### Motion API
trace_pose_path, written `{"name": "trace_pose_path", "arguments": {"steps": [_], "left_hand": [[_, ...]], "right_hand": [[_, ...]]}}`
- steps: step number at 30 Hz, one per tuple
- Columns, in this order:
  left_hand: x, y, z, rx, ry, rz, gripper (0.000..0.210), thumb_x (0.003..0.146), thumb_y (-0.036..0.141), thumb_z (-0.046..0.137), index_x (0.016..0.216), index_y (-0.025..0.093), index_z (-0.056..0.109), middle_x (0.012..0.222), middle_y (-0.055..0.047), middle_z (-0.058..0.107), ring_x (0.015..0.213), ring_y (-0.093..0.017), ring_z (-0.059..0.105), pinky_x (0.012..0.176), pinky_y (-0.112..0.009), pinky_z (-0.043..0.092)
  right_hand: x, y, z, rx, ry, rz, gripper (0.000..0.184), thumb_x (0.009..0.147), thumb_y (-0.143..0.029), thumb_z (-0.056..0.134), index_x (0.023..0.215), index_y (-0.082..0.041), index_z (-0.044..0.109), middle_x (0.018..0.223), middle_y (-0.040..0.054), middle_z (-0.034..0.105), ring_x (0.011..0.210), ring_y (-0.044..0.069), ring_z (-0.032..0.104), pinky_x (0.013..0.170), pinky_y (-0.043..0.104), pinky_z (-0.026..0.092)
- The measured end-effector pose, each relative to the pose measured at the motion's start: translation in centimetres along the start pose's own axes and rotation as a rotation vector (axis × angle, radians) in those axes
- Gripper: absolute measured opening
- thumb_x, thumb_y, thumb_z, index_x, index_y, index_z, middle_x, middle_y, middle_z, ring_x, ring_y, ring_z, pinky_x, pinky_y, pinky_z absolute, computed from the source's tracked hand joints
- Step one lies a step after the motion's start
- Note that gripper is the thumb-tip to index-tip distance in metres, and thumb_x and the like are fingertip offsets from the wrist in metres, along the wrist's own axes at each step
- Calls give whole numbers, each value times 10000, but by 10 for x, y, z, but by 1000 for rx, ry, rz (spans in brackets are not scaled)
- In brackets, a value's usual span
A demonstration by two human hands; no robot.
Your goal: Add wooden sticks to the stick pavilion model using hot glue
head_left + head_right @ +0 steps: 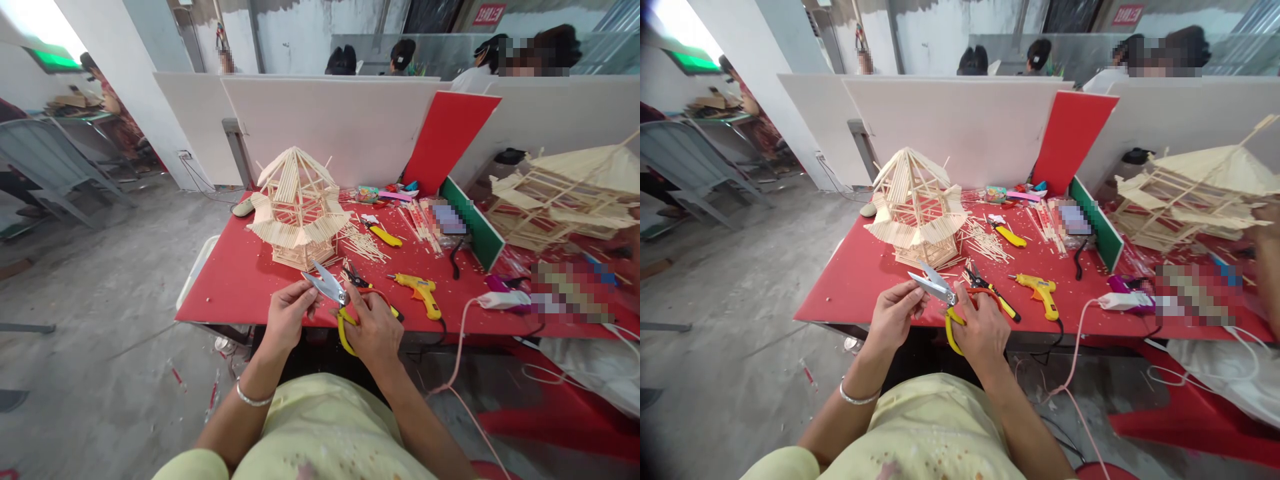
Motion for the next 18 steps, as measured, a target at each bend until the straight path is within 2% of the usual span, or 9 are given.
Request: {"name": "trace_pose_path", "arguments": {"steps": [5,10,18], "left_hand": [[-2,1,2,-38,-10,-39,194,709,297,795,769,119,746,670,-62,681,543,-96,554,460,-198,394],[-3,3,3,-33,5,-34,208,669,289,823,756,118,742,624,-47,668,519,-86,543,475,-198,405],[-4,4,5,-123,-22,-151,220,660,263,838,777,115,725,638,-52,676,516,-68,540,476,-170,381]], "right_hand": [[4,1,-4,-23,-11,29,508,880,-467,588,1361,-308,561,875,41,575,803,164,504,662,275,296],[6,7,-4,-22,34,35,465,858,-376,620,1320,-327,600,861,36,560,798,155,492,676,275,300],[11,16,-8,-50,64,45,469,874,-355,587,1343,-377,571,846,20,541,797,158,482,703,288,317]]}}
Point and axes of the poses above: each hand's wrist, its own x-axis towards the middle knuckle, its own z-axis out of the palm, y = z × x, the point moved 3 cm from there along x, towards the middle knuckle
